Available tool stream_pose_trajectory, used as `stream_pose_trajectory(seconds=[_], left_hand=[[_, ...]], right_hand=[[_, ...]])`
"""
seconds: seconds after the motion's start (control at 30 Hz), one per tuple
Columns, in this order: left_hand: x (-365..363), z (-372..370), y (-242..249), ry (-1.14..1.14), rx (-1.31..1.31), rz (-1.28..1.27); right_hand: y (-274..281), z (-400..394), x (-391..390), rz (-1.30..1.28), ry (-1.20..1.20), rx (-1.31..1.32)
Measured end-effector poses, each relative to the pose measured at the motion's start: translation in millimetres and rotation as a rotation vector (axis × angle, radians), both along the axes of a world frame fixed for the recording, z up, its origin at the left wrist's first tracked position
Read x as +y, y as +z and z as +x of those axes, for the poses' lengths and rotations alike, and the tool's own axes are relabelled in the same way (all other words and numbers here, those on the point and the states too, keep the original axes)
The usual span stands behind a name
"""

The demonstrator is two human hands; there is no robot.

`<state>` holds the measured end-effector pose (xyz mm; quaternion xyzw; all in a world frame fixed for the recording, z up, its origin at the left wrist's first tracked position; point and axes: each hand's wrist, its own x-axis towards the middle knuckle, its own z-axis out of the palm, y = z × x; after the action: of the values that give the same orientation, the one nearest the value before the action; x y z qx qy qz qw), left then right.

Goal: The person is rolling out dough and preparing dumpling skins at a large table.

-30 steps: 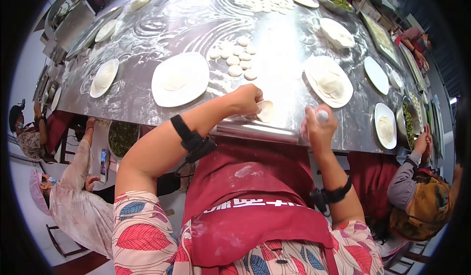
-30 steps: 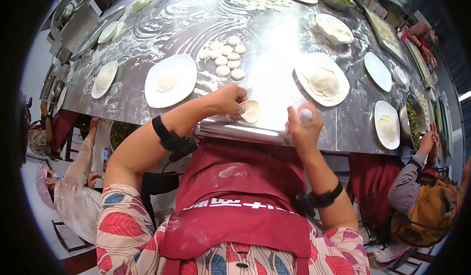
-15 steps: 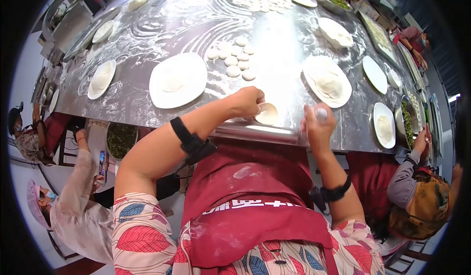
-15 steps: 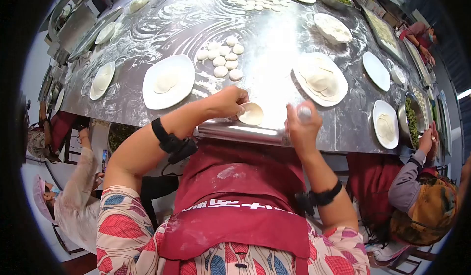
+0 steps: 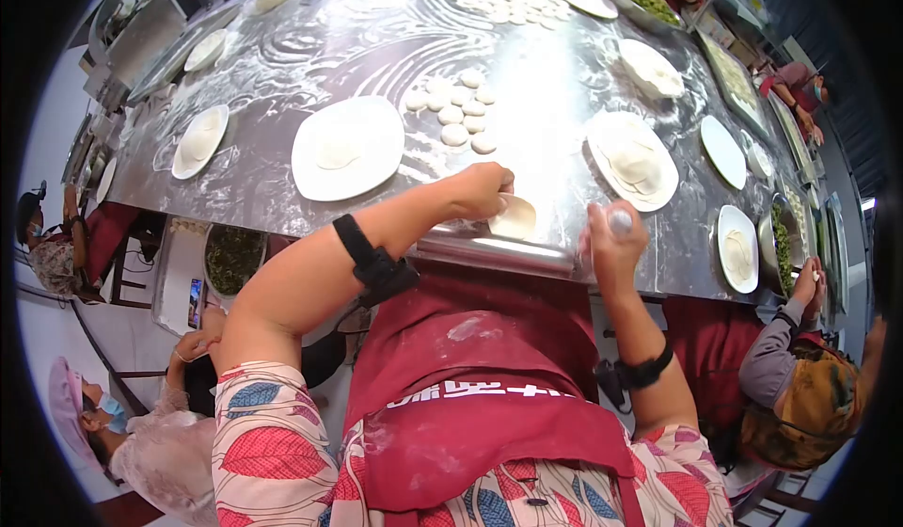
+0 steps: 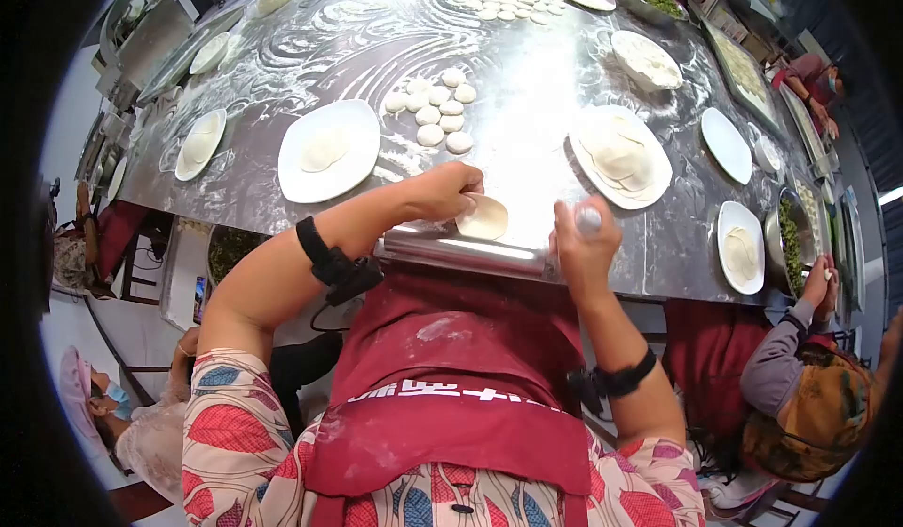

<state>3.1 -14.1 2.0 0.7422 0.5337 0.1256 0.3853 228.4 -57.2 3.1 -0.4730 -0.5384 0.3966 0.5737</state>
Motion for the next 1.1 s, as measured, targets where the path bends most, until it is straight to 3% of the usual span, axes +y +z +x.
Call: stream_pose_trajectory(seconds=[0.17, 0.3, 0.33, 0.37, 0.47, 0.57, 0.73, 0.87, 0.93, 1.03, 1.1], left_hand=[[5.3, 4.5, 0.9, 0.05, 0.074, 0.157], [6.9, 9.9, 7.6, -0.074, 0.143, 0.091], [2.9, 9.2, 6.9, -0.091, 0.19, 0.15], [1.1, 6.7, 4.6, -0.064, 0.16, 0.146], [2.6, -5.4, -3.8, -0.032, 0.096, 0.121], [-2.0, -10.2, 12.9, -0.079, 0.149, 0.024], [4.8, -8.0, 4.2, 0.002, 0.127, 0.105], [-6.5, -0.6, -1.0, 0.067, 0.142, 0.129], [-15.8, 3.8, 2.3, 0.022, 0.275, 0.14], [-24.2, 3.5, -15.3, 0.046, 0.128, 0.32], [-26.4, -8.2, -8.6, 0.091, 0.054, 0.26]], right_hand=[[-7.0, -25.7, 84.1, 0.109, 0.041, -0.086], [1.5, -16.8, 53.5, 0.027, -0.001, -0.055], [-24.8, 0.7, 50.2, 0.155, -0.027, -0.161], [-4.7, -2.7, 19.7, 0.02, -0.041, -0.053], [-1.7, 1.4, -5.2, -0.006, 0.019, 0.044], [0.6, -7.7, 23.6, 0.028, -0.004, -0.025], [-0.9, -35.3, 96.4, 0.09, 0.092, -0.079], [-4.3, -11.5, 52.3, -0.01, 0.012, -0.012], [-6.3, -1.2, 15.9, -0.032, -0.003, -0.007], [-3.1, 2.6, -8.1, 0.004, 0.046, -0.005], [-2.2, 2.2, -5.7, 0.037, 0.072, -0.009]])
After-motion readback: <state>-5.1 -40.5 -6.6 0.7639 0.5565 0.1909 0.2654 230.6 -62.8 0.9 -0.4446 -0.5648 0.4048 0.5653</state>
